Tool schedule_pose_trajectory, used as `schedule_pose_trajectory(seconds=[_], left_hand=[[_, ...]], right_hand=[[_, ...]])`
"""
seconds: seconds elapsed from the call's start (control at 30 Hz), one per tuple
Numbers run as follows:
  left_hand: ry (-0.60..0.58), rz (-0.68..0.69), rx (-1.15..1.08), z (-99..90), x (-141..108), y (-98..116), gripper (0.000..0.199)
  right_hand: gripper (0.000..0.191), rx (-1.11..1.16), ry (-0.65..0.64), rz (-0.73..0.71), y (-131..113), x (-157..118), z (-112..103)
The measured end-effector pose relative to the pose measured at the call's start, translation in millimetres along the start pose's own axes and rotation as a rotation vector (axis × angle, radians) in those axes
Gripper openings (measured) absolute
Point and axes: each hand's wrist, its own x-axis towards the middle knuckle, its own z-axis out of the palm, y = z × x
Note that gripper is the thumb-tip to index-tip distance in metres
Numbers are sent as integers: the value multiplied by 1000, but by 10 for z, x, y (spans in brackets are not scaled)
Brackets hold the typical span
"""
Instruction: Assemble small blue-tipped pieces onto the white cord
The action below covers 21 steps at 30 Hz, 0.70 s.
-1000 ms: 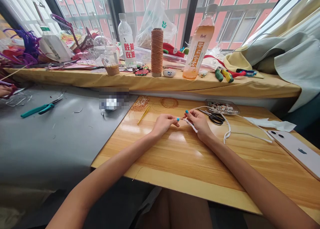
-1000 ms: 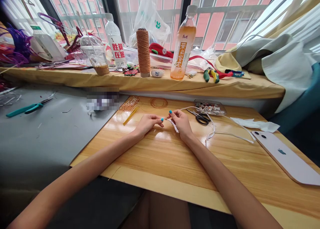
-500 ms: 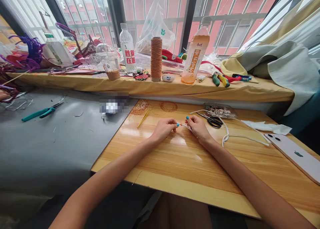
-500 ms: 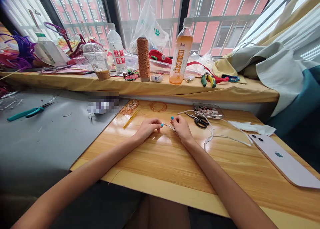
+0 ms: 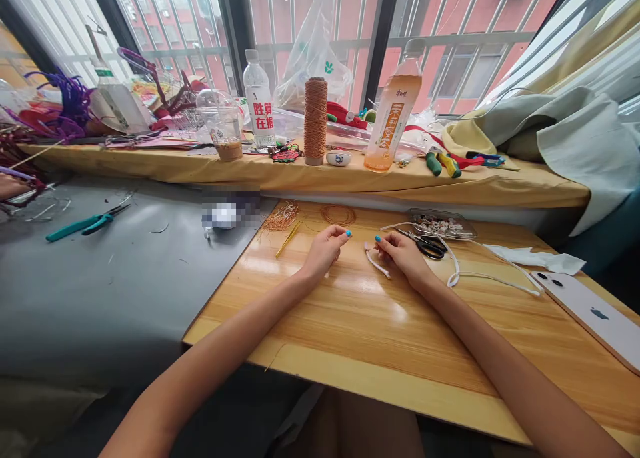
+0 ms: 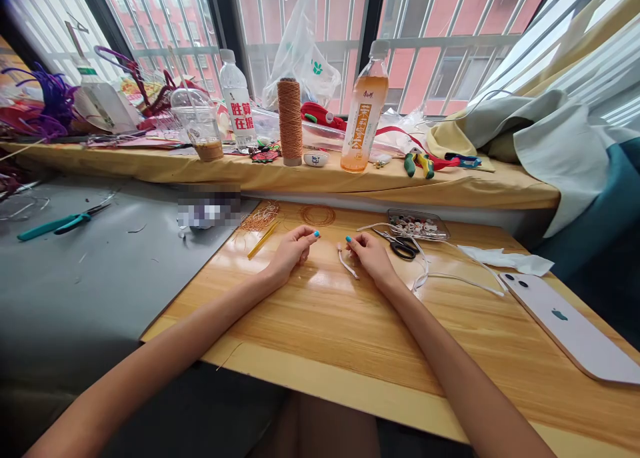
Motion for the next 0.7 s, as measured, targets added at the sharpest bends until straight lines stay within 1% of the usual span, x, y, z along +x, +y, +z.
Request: schedule_pose_trajectory(seconds=[0.07,0.13,0.2,0.27,0.3,0.37,0.43,0.5,0.53,0.6,0.7], left_hand=[[69,123,230,-31,39,-61,10],[74,287,508,-57,71,-124,10],[-4,450,766,-60,93,-173,17],[-85,569,962,-36,112,-205,22],[-108,602,1033,-16,121,-217,23],[-123,606,1117,29,143,-232,19],[-131,582,1127,64,163,-235,15],[-151,539,1056,82,173,-222,11],[-173,498,978,86,173,-209,10],[-236,370,751,89,160,-171,10],[-353,156,398,84,125,-98,11]], right_hand=[[22,-58,15,-15,-19,-12,21],[17,-105,35,-25,-43,-26,40],[15,-98,33,-12,-64,-36,48],[15,-47,21,12,-80,-38,47],[16,-13,19,23,-87,-37,46],[20,67,6,45,-103,-39,46],[24,176,-24,74,-130,-52,51],[27,318,-77,117,-176,-80,55],[28,395,-112,142,-204,-97,56],[27,535,-198,180,-258,-130,53],[24,680,-297,181,-303,-157,49]])
